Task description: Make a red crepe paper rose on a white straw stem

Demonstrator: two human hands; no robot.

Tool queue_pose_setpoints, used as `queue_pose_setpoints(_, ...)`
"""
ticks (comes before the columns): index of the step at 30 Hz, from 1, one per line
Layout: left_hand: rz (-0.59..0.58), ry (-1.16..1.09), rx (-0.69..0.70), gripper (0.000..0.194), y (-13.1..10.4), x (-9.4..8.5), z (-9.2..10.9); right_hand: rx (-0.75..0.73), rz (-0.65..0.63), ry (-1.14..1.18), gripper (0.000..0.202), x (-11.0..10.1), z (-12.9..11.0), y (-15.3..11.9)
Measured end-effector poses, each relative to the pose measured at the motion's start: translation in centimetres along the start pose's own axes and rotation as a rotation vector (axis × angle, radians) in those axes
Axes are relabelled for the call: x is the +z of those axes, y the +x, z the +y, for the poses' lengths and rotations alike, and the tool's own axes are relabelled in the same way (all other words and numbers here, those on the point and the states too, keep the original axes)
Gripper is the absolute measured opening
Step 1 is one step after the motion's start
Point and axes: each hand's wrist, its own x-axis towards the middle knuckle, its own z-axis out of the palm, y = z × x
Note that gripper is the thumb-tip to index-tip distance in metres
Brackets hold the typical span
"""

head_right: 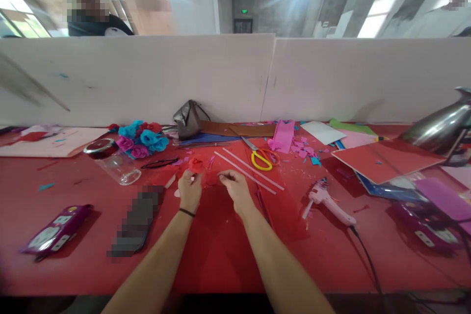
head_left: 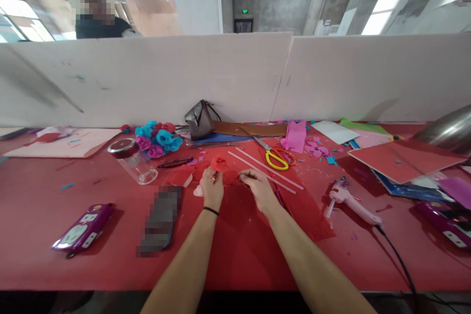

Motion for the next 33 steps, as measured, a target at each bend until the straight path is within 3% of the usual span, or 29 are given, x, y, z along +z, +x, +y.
queue_pose_setpoints(17,0.024,-0.130,0.007,0.009,-0.4,-0.4,2.1,0.053,0.020,0.011,0.022,-0.1,-0.2,-0.3)
queue_pose_setpoints(25,0.033,-0.007,-0.018,0.007,-0.5,-0.3,1.7,0.061,0.019,-0.004,0.021,0.2,-0.4,-0.5)
queue_pose_setpoints(33,0.080,0.154,0.083,0.008,-0.6,-0.1,1.2,0.064,0.020,-0.021,0.020,0.3,-0.2,-0.6)
